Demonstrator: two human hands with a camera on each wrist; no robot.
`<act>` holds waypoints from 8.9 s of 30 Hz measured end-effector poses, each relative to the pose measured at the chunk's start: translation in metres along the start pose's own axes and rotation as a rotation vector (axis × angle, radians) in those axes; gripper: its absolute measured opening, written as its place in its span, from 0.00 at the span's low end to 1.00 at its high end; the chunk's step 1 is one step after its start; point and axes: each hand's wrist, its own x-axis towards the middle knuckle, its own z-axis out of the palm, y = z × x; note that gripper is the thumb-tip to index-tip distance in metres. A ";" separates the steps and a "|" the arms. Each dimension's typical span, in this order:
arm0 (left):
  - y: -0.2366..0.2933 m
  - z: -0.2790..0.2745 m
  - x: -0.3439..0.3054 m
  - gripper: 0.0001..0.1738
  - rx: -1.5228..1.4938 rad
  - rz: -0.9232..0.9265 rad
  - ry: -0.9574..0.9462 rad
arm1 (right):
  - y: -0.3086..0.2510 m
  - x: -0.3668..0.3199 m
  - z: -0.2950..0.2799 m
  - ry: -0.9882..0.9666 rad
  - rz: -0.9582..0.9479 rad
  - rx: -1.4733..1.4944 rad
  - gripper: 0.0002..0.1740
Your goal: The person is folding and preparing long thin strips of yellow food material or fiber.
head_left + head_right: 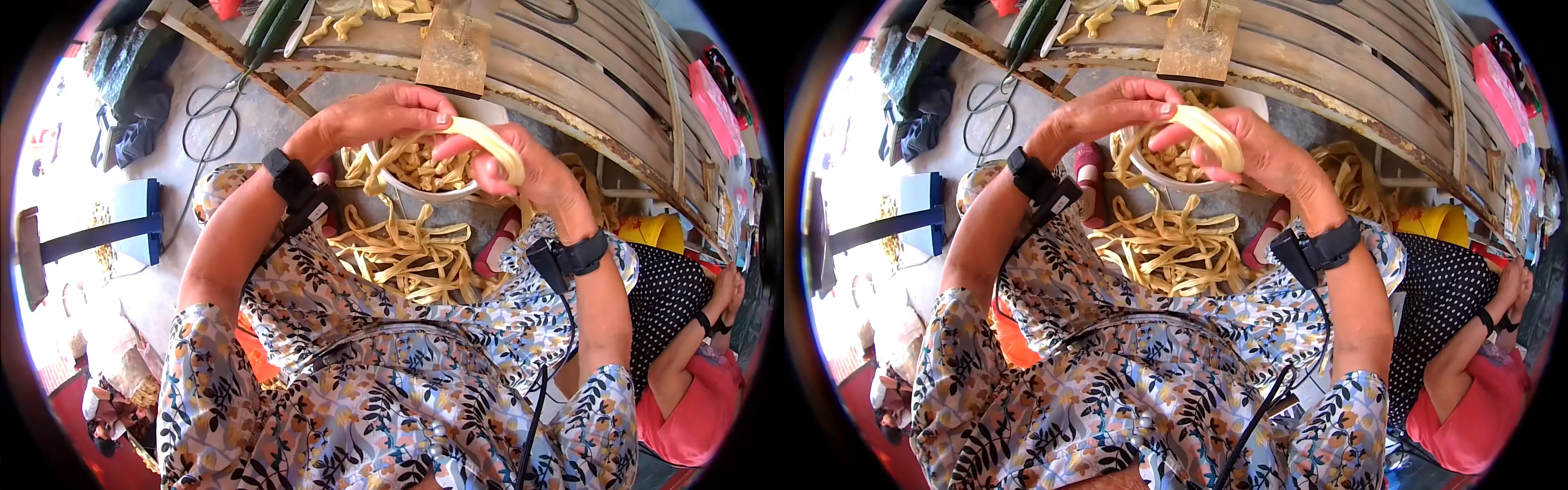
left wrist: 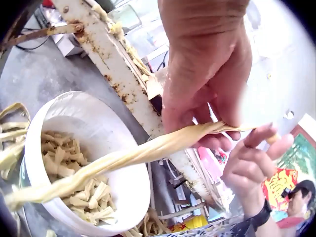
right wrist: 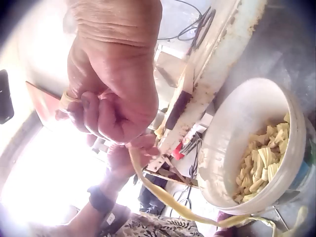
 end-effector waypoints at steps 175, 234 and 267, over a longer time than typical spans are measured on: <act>0.033 -0.075 0.068 0.11 0.594 0.338 0.957 | -0.025 0.098 -0.094 0.941 -0.478 0.257 0.10; -0.028 0.003 0.013 0.09 0.723 0.097 0.188 | 0.024 0.009 -0.057 0.511 0.230 -0.641 0.06; -0.006 0.035 0.024 0.12 0.406 0.231 0.653 | 0.037 0.037 -0.019 0.679 -0.115 -0.484 0.10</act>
